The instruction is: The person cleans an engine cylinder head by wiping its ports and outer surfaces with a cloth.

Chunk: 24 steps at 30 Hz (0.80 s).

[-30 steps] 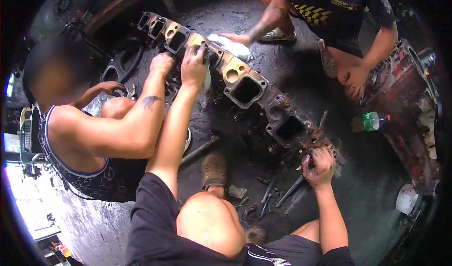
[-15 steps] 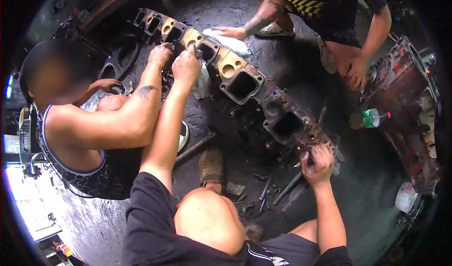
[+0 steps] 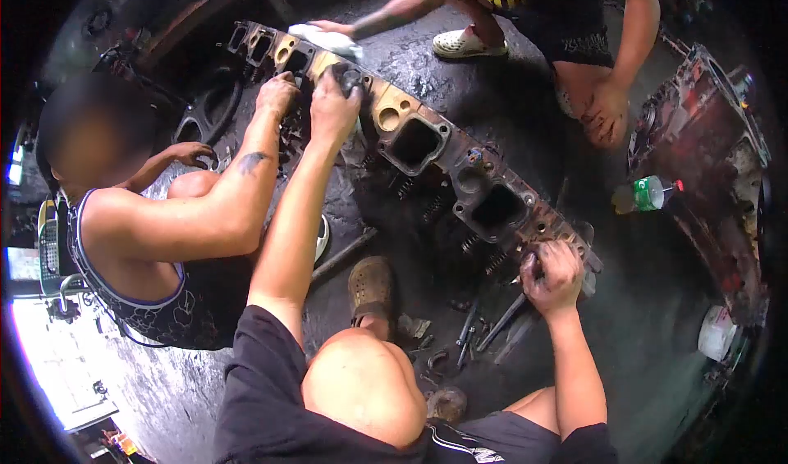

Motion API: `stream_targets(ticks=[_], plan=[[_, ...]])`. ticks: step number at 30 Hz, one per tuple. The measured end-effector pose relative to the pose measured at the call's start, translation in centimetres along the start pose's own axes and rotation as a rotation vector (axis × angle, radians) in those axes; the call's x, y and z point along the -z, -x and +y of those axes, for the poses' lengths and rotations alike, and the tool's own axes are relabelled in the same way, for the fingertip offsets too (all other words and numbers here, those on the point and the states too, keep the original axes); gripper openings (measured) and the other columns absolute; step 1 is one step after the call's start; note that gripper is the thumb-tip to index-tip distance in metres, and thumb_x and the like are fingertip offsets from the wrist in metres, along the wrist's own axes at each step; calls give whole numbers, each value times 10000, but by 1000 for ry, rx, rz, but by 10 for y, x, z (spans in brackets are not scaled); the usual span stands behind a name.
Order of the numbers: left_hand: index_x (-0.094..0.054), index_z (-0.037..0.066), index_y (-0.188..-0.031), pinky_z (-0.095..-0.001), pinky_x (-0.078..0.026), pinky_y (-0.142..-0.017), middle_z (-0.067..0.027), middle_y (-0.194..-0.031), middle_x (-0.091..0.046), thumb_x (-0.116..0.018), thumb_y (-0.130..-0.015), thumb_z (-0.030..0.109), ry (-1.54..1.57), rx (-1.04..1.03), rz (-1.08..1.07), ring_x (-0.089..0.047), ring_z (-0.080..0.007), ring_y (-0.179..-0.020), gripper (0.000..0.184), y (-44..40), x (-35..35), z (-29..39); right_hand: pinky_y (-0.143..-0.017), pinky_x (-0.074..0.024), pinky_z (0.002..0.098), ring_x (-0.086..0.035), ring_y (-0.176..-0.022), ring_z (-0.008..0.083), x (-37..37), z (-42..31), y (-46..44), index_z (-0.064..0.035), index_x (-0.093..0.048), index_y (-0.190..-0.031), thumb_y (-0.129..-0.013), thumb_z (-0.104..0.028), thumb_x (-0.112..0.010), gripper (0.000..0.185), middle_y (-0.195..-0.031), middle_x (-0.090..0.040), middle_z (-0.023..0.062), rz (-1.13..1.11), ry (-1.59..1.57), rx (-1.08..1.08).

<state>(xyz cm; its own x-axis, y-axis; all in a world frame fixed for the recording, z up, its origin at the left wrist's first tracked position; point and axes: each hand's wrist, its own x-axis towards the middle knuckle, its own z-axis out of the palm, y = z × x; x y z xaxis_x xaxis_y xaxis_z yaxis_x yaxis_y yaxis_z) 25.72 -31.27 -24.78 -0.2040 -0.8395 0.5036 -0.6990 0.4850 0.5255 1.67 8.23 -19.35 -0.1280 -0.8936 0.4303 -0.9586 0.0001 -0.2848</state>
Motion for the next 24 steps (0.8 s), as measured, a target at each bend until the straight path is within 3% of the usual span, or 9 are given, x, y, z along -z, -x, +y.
stream_targets(ticks=[5,10,12,13,16,17,18,21,24], plan=[[-659,-35,-1167,-521,-425,-970,-249,-1185,-599,-606,-934,432,-474,-186,-3,-553,-415,-1098,525,24,28,22,-758,-486,410,-637,-787,314,3,-1,-4,0,-645,-848,-730,-120,-674,170,-834,-663,144,-2,12,11],[-632,-32,-1203,-476,-432,-1016,-270,-1313,-578,-554,-973,493,-219,-190,-195,-538,-400,-1237,579,37,10,14,-766,-486,414,-640,-795,312,3,-2,-4,-1,-641,-843,-731,-124,-671,168,-832,-665,143,-23,20,-6],[-637,-36,-1150,-474,-460,-977,-292,-1276,-587,-546,-975,514,-103,-45,-602,-561,-421,-1205,584,10,20,16,-766,-485,415,-639,-797,311,3,-3,-5,-1,-639,-838,-729,-125,-672,168,-830,-664,142,-23,23,-8],[-614,-80,-1182,-520,-448,-995,-309,-1278,-563,-514,-977,526,12,208,-667,-549,-475,-1164,647,-2,16,15,-765,-485,415,-638,-798,311,2,-3,-4,-2,-638,-836,-726,-126,-672,169,-829,-662,142,-14,21,-8],[-651,-92,-1105,-499,-463,-984,-334,-1235,-562,-564,-961,495,-60,58,-515,-554,-488,-1141,610,-1,8,6,-761,-483,415,-634,-797,313,-2,-1,-1,-5,-636,-832,-719,-133,-676,175,-826,-659,141,4,14,-1],[-670,-95,-1067,-495,-463,-987,-347,-1227,-557,-617,-938,451,-127,-45,-275,-554,-484,-1146,564,7,8,10,-760,-482,414,-633,-796,313,-2,0,-1,-7,-635,-831,-717,-136,-677,178,-826,-657,141,8,14,4],[-622,-98,-1175,-494,-455,-1004,-345,-1230,-559,-647,-918,430,-74,14,-148,-556,-462,-1173,588,11,13,16,-760,-482,414,-631,-794,313,0,0,-1,-8,-634,-829,-714,-136,-678,178,-824,-656,140,-13,17,-2],[-476,-60,-1367,-486,-439,-1036,-323,-1308,-549,-643,-922,431,-58,217,-237,-548,-419,-1229,683,22,30,31,-760,-480,414,-626,-791,313,1,-1,-1,-13,-629,-825,-711,-137,-680,176,-820,-651,138,-48,24,-16],[-540,-23,-1320,-439,-502,-935,-294,-1270,-606,-588,-943,526,-4,60,-288,-630,-404,-1136,668,38,16,24,-759,-478,415,-625,-792,313,-2,-1,-1,-17,-625,-822,-716,-138,-678,169,-818,-648,138,-32,29,-10]])
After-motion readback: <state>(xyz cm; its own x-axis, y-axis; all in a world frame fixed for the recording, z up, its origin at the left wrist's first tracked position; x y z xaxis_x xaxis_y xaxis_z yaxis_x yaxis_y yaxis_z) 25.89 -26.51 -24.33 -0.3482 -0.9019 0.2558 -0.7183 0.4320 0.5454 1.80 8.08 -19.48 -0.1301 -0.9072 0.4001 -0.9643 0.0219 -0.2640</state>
